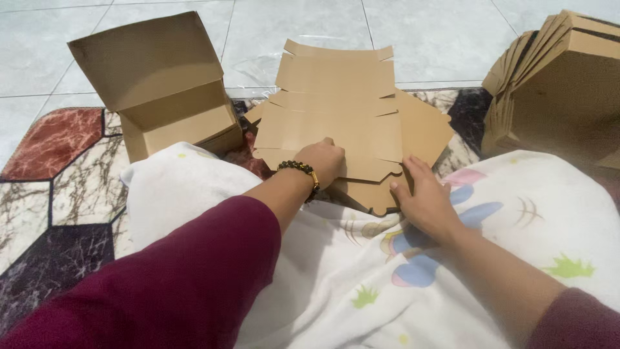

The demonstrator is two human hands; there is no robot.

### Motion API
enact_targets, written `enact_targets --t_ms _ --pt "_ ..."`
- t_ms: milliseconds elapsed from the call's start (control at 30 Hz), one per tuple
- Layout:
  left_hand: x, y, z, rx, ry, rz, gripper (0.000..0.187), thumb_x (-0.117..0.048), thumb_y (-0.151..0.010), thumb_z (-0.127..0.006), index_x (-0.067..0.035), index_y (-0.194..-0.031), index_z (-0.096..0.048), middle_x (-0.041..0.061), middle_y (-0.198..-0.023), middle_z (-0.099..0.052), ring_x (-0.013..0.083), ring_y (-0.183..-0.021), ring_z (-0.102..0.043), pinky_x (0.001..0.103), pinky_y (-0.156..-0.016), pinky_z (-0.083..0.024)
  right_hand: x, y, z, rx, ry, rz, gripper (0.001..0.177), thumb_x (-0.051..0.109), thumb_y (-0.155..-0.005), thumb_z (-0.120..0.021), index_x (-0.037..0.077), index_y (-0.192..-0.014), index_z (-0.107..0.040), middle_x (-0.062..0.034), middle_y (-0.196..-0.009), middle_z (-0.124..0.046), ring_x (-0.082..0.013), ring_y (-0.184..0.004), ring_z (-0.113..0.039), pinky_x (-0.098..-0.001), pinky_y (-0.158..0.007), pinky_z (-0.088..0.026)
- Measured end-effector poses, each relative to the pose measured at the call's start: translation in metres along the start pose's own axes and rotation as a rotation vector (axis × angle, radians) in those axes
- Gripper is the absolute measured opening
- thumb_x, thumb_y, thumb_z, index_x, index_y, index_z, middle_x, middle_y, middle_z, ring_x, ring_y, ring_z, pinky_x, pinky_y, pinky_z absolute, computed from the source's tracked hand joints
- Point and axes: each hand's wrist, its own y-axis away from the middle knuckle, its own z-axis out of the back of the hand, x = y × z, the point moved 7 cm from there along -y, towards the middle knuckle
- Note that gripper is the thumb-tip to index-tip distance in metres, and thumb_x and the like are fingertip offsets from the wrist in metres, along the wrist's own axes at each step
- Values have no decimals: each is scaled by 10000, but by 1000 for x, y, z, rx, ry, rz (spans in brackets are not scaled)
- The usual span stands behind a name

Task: The person assembles flat cardboard pieces into small rectangular boxes by folding and interlocking the tabs. Completed boxes are stacked to the left while additional flat pieces are handled from a pile on the right.

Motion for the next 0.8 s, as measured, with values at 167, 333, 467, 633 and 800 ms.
enact_targets --t_ms 167,333,467,633,800 --pt "0 0 -4 -30 -94 -52 278 -81 -853 -649 -82 -1125 -702 174 -1234 -625 343 -1143 -645 420 -954 -534 -5 1 -4 12 -16 -38 684 321 -914 -627 101 -1525 -410 -98 -1599 -377 -312 -1461 -362 -679 -1153 -183" --pt "-2 10 -8 -51 -97 -97 242 -75 -880 -611 -76 -1114 -675 175 -1208 -630 339 -1134 -642 423 -934 -537 -1 2 -5 -5 -18 -72 663 321 -924 -627 99 -1516 -425 -81 -1616 -367 -305 -1478 -353 -696 -1154 -171" --pt "-12 19 1 -173 -129 -168 163 -84 -945 -554 -49 -1074 -648 178 -1075 -692 353 -1014 -694 451 -848 -568 5 4 1 -25 -20 -79 642 297 -927 -644 83 -1495 -435 -80 -1601 -396 -312 -1469 -366 -669 -1152 -161" --pt "-29 32 11 -255 -176 -132 107 -97 -941 -566 -52 -1032 -599 164 -865 -724 360 -835 -722 470 -705 -579 6 7 8 -110 -184 -101 653 264 -926 -648 81 -1519 -447 -132 -1487 -549 -314 -1396 -507 -469 -1173 -344" --pt "-29 38 23 -290 -110 -47 196 -57 -852 -633 -57 -1041 -580 172 -837 -722 375 -816 -712 488 -689 -564 17 13 23 -286 -257 16 714 190 -923 -696 -48 -1508 -363 -270 -1398 -537 -376 -1302 -519 -457 -1058 -403"
